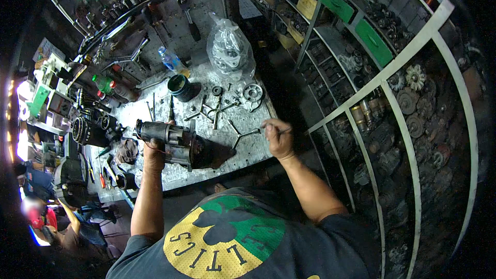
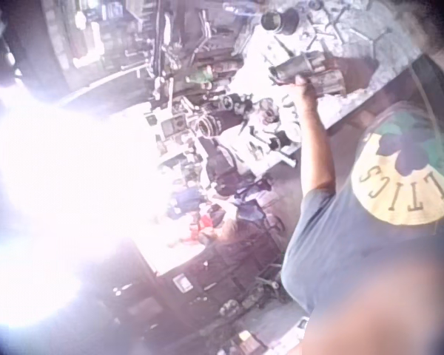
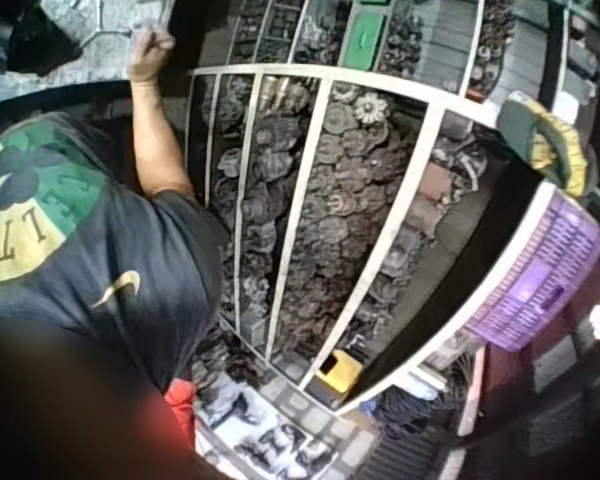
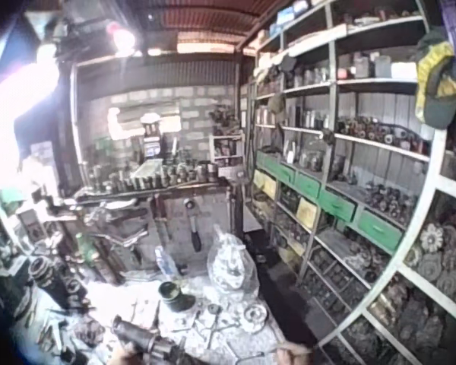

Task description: The person assembles a cylindrical mechanical component on a workbench, inserting small parts into a housing and using a screwdriver to tighten fasteners. They handle multiple small metal pieces, a cylindrical housing, and a screwdriver, working methodically to fit and secure the components.

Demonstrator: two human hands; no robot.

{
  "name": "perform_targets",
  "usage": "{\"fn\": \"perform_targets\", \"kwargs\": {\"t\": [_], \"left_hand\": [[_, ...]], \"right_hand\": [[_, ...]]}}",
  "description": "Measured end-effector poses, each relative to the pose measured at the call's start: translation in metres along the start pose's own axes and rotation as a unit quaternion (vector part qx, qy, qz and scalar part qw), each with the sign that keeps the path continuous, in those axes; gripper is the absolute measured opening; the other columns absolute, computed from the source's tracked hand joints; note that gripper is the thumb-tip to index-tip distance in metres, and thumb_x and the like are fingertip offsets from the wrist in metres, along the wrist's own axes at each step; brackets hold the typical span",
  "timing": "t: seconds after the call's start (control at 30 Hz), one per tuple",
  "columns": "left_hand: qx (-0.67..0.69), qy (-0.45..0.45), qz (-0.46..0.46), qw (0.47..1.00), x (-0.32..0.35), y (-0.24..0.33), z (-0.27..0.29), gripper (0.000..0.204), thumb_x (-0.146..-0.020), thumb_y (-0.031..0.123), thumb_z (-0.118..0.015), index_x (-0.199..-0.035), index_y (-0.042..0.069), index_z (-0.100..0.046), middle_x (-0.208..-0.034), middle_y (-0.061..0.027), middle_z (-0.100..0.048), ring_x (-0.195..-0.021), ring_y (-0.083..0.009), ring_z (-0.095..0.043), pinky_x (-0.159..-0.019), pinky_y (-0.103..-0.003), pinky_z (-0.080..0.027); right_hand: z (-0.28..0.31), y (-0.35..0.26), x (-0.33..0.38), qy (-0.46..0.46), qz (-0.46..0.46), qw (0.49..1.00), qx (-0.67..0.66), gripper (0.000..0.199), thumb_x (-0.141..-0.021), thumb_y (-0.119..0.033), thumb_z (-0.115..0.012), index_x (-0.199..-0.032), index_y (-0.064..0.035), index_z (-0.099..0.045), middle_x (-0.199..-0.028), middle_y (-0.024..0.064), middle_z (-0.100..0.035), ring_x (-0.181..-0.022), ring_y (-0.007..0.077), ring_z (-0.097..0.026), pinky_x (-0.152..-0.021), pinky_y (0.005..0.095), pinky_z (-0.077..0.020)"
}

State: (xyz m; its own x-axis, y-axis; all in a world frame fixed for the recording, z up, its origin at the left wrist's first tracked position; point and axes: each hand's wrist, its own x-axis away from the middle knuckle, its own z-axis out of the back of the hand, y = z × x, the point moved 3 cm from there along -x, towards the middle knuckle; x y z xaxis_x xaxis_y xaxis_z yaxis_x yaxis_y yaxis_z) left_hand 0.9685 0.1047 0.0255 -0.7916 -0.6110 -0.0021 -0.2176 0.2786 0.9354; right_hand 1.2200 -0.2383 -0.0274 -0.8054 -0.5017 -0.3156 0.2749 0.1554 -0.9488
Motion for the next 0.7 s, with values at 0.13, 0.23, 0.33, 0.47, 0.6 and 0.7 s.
{"fn": "perform_targets", "kwargs": {"t": [0.13, 0.23, 0.33, 0.47, 0.6, 0.7], "left_hand": [[-0.018, 0.003, 0.001, 1.0, -0.002, -0.001, 0.004, 0.091, -0.077, 0.055, -0.097, -0.141, -0.002, -0.063, -0.139, -0.0184, -0.075, -0.126, -0.0304, -0.071, -0.113, -0.047, -0.054], [-0.003, -0.021, 0.006, 1.0, 0.0, -0.001, 0.004, 0.082, -0.083, 0.046, -0.095, -0.141, -0.004, -0.066, -0.136, -0.0157, -0.076, -0.123, -0.0274, -0.072, -0.11, -0.045, -0.055], [-0.004, -0.006, 0.008, 1.0, 0.002, -0.002, 0.005, 0.08, -0.084, 0.044, -0.095, -0.142, -0.001, -0.062, -0.134, -0.0134, -0.075, -0.121, -0.027, -0.072, -0.11, -0.044, -0.054], [0.014, -0.011, 0.009, 1.0, 0.003, -0.001, 0.002, 0.071, -0.084, 0.043, -0.096, -0.134, 0.002, -0.067, -0.127, -0.011, -0.076, -0.116, -0.0248, -0.072, -0.106, -0.043, -0.056], [-0.022, -0.001, 0.015, 1.0, 0.002, 0.002, -0.003, 0.084, -0.084, 0.05, -0.094, -0.142, -0.003, -0.064, -0.138, -0.0175, -0.076, -0.126, -0.0296, -0.072, -0.113, -0.046, -0.054], [-0.024, 0.002, -0.007, 1.0, 0.004, 0.007, -0.009, 0.086, -0.082, 0.051, -0.095, -0.141, -0.002, -0.061, -0.138, -0.0196, -0.075, -0.127, -0.0308, -0.071, -0.114, -0.046, -0.053]], "right_hand": [[-0.017, 0.042, 0.026, 0.037, 0.002, 0.993, 0.113, 0.034, -0.109, -0.029, -0.063, -0.091, -0.001, -0.072, -0.074, 0.0059, -0.064, -0.068, 0.0155, -0.058, -0.063, 0.0368, -0.0463], [-0.021, 0.043, 0.034, 0.071, 0.048, 0.981, 0.174, 0.034, -0.109, -0.025, -0.058, -0.089, -0.0018, -0.072, -0.072, 0.0071, -0.066, -0.066, 0.0162, -0.06, -0.063, 0.0365, -0.048], [-0.021, 0.04, 0.041, 0.075, 0.058, 0.989, 0.111, 0.028, -0.103, -0.024, -0.064, -0.09, -0.0007, -0.072, -0.07, 0.0083, -0.064, -0.062, 0.0206, -0.062, -0.06, 0.0371, -0.0482], [-0.033, 0.05, 0.052, 0.037, 0.031, 0.954, 0.295, 0.029, -0.098, -0.012, -0.067, -0.125, 0.0007, -0.068, -0.105, 0.0213, -0.073, -0.096, 0.0376, -0.073, -0.087, 0.0452, -0.057], [-0.031, 0.044, 0.059, -0.005, 0.001, 0.957, 0.291, 0.038, -0.104, -0.012, -0.066, -0.138, 0.0039, -0.064, -0.128, 0.0261, -0.07, -0.118, 0.0427, -0.069, -0.104, 0.0465, -0.0552], [-0.018, 0.003, 0.051, -0.029, 0.003, 0.969, 0.244, 0.039, -0.108, -0.013, -0.066, -0.143, 0.0039, -0.064, -0.123, 0.0237, -0.074, -0.115, 0.0371, -0.073, -0.101, 0.043, -0.0566]]}}
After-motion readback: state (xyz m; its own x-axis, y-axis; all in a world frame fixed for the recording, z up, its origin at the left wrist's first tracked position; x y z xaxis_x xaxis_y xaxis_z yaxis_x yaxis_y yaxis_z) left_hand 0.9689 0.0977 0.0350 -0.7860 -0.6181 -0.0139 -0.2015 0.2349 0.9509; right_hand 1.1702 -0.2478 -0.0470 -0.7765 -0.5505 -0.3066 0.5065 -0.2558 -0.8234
